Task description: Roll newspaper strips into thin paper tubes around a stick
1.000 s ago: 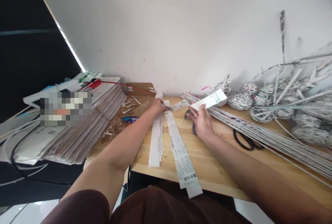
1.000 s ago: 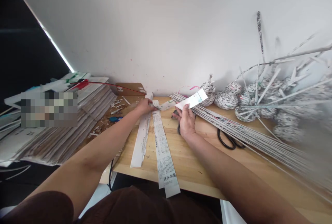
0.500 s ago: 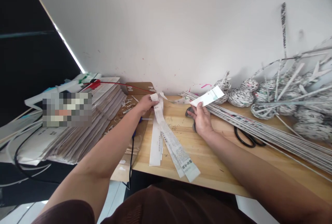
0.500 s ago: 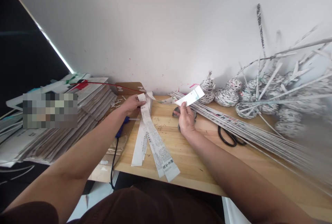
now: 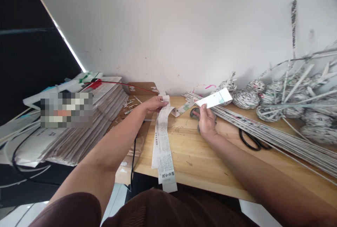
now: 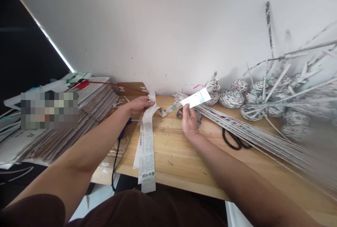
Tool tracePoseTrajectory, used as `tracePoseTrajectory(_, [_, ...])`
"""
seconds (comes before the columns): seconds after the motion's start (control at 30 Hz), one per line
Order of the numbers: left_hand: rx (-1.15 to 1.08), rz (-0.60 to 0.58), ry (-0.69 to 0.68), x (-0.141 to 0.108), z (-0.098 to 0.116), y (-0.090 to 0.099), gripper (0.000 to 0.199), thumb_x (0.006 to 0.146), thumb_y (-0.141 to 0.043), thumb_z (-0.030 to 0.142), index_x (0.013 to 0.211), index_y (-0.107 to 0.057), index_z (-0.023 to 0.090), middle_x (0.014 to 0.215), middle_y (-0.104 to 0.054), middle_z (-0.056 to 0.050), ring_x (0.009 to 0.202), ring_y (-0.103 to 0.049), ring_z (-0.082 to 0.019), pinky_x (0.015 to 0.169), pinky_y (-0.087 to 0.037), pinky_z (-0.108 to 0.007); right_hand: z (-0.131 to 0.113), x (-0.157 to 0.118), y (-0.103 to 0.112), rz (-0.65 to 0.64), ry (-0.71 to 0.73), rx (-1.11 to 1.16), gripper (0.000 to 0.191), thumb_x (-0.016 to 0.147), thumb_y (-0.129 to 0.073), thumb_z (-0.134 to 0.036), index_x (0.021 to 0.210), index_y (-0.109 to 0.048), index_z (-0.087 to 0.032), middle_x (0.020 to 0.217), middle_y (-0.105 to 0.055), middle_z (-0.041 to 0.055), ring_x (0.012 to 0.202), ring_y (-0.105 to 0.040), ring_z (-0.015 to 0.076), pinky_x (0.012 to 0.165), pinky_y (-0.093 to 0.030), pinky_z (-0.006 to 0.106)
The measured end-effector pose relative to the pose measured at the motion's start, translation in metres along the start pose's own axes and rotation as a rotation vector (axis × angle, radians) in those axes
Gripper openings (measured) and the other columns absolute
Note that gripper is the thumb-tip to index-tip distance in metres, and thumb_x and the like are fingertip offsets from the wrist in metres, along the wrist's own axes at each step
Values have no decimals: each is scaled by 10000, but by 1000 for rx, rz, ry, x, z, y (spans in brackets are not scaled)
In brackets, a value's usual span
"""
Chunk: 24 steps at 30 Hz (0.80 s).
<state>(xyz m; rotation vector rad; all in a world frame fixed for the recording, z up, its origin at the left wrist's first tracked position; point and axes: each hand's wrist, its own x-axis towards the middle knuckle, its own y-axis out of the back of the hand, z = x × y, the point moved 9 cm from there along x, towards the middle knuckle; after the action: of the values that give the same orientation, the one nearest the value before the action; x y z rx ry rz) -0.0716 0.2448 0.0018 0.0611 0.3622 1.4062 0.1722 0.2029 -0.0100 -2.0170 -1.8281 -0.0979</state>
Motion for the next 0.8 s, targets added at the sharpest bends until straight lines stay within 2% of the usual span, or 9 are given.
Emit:
tracePoseTrajectory(0.1, [136,129,-19,14,1,19,234,705,-735,278,867,-658,128,629,-622,-7,529,-561,-124,544,-479,-257,-4,-1,-1,-12,38,-45,455,939,-400,-533,1161,-650,-225,1265,-617,72,1205,-544,238,835,-570,358])
tracePoseTrajectory(0.17, [234,205,-29,23,2,32,162,724,-699,235,838,-660,127,593,-596,6,516,-542,-126,547,-470,-261,-5,-2,-3,-32,45,-61,452,940,-402,-528,1176,-643,-227,1264,-617,73,1199,-545,237,844,-566,358])
tracePoseTrajectory(0.33, [449,377,-109,37,19,55,84,697,-690,185,763,-684,134,724,-653,-37,733,-615,-187,730,-479,-303,-4,-2,-7,-69,40,-116,465,934,-398,-542,1184,-627,-225,1255,-618,75,1168,-556,228,871,-549,358])
tracePoseTrajectory(0.43, [521,480,-166,38,30,60,213,718,-673,176,927,-699,144,887,-691,-71,893,-628,-215,861,-450,-324,-6,-3,-8,-79,41,-121,471,931,-398,-550,1166,-631,-215,1240,-619,78,1166,-553,230,857,-546,352])
tracePoseTrajectory(0.53, [544,578,-205,35,37,62,418,784,-598,153,1201,-603,134,1028,-689,-109,990,-621,-209,936,-415,-323,-7,-2,-8,-82,50,-151,478,927,-395,-562,1140,-643,-214,1215,-626,78,1126,-565,226,850,-535,346])
tracePoseTrajectory(0.6, [548,603,-222,32,40,60,463,817,-552,156,1278,-542,112,1076,-680,-132,988,-627,-200,930,-421,-315,-8,-2,-8,-73,60,-192,497,922,-385,-582,1127,-647,-213,1185,-637,80,1072,-580,223,835,-530,343])
tracePoseTrajectory(0.67, [553,588,-236,27,41,56,434,836,-530,181,1264,-551,112,1087,-682,-134,963,-637,-192,905,-436,-308,-7,-2,-7,-65,66,-248,529,914,-371,-610,1092,-657,-202,1102,-660,85,1015,-592,226,800,-528,337])
tracePoseTrajectory(0.8, [579,460,-255,8,44,41,315,871,-494,341,1007,-692,137,932,-723,-98,879,-652,-198,832,-459,-301,-7,-2,-5,-67,80,-332,558,903,-356,-641,995,-669,-188,930,-668,81,940,-601,231,771,-519,339])
